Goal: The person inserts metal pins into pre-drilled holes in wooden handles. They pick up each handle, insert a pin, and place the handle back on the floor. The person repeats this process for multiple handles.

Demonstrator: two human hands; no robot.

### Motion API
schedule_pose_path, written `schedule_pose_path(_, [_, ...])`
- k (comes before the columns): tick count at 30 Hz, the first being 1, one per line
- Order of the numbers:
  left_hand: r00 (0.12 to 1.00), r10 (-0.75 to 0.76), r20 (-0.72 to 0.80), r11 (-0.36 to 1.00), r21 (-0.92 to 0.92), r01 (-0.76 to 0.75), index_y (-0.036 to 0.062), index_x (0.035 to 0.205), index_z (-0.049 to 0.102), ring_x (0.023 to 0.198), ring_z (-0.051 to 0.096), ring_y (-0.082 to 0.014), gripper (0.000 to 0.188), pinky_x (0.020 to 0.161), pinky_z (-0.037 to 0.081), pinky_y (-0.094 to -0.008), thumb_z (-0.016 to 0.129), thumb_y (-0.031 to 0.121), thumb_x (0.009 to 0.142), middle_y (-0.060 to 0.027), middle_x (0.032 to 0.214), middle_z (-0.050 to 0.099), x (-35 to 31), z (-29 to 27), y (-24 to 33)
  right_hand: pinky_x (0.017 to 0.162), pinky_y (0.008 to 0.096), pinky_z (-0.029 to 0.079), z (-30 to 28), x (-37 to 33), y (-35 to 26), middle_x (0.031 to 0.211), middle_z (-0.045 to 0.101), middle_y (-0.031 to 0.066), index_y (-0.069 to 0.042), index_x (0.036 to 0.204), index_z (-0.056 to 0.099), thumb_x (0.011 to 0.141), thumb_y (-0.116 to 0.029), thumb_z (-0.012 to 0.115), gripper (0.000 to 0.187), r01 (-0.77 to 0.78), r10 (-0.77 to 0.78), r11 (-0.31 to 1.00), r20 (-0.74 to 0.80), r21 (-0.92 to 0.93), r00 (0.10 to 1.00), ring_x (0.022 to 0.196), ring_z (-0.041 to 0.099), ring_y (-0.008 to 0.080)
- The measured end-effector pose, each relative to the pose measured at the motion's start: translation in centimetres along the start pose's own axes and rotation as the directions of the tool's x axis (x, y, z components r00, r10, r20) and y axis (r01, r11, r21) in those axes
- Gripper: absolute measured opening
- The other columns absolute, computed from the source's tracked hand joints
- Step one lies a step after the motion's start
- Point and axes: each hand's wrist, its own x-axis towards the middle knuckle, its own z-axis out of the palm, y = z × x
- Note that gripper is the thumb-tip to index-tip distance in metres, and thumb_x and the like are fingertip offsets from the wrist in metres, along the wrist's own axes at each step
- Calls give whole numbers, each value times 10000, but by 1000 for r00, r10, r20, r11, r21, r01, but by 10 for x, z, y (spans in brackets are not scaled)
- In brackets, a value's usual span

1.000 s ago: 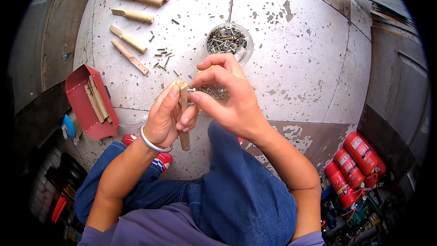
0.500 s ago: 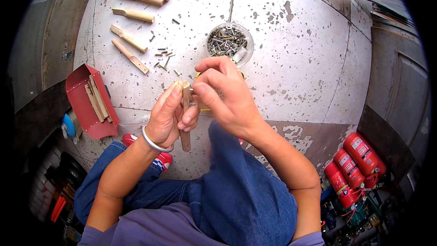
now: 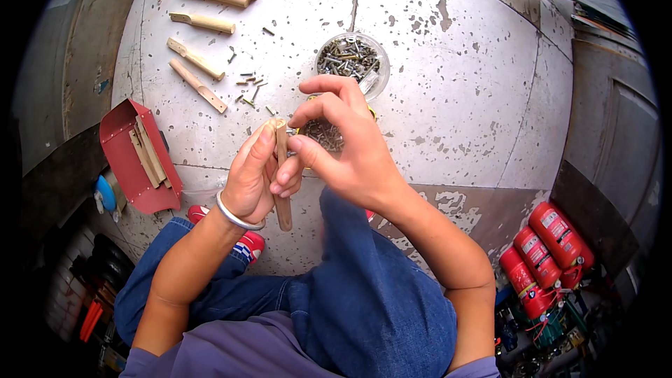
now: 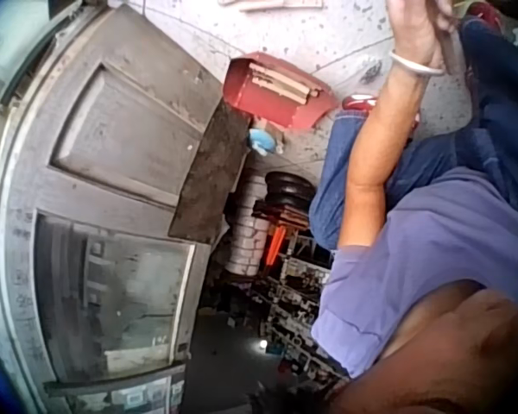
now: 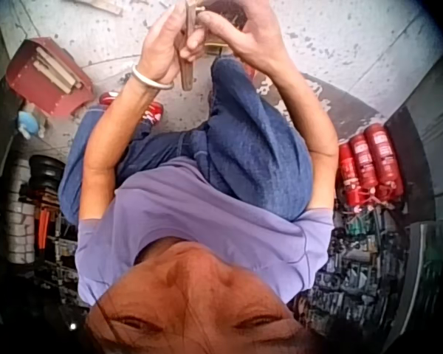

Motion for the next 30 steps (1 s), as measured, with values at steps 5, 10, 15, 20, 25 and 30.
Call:
schedule_pose_path(5, [1000,8,-1,1000,10,-8,104,1044,465,471,357,-55,348,463,325,-195,344,427,993,5,623,447,1,0,1,918,364,406,4,4,-5,1171,490,166,-16,923,609,822,-185,629,198,-7,8,1000,-76,23,997,1058,504,276])
schedule_pose_path(10, [1000,7,-4,1000,7,-7,105,1046,466,468,358,-55,348,459,325,-197,337,424,996,9,622,448,4,-1,1,870,367,417,5,2,6,1072,549,159,-33,864,625,808,-151,647,132,-72,74,996,-37,54,997,1040,511,281])
schedule_pose_path(15, [1000,0,-29,1000,-1,0,106,1027,468,470,364,-54,344,460,330,-197,341,424,996,8,622,451,4,-6,1,909,376,405,9,6,1,1122,526,156,-33,907,608,799,-148,659,166,-63,64,998,-38,21,997,1060,506,288])
schedule_pose_path(20, [1000,3,-20,1000,0,-3,99,1004,466,470,367,-53,348,461,337,-198,353,429,991,10,621,452,4,-6,2,904,381,391,6,6,8,1095,547,156,-42,875,616,806,-179,652,157,-129,128,991,26,32,991,1045,511,285])
schedule_pose_path(25, [1000,13,-20,1000,7,-13,103,998,465,471,372,-51,347,460,338,-198,363,434,987,11,624,453,3,-6,6,902,396,386,10,12,-1,1074,557,147,-32,859,610,825,-184,624,156,-46,48,998,-38,37,998,1012,522,281])
schedule_pose_path(30, [999,16,-32,1000,-17,-16,111,1021,465,472,361,-57,342,466,334,-201,379,439,981,-4,639,465,4,-9,6,895,383,397,10,14,2,1075,538,154,-20,911,574,846,-147,591,144,-52,50,997,44,49,998,1020,515,285])
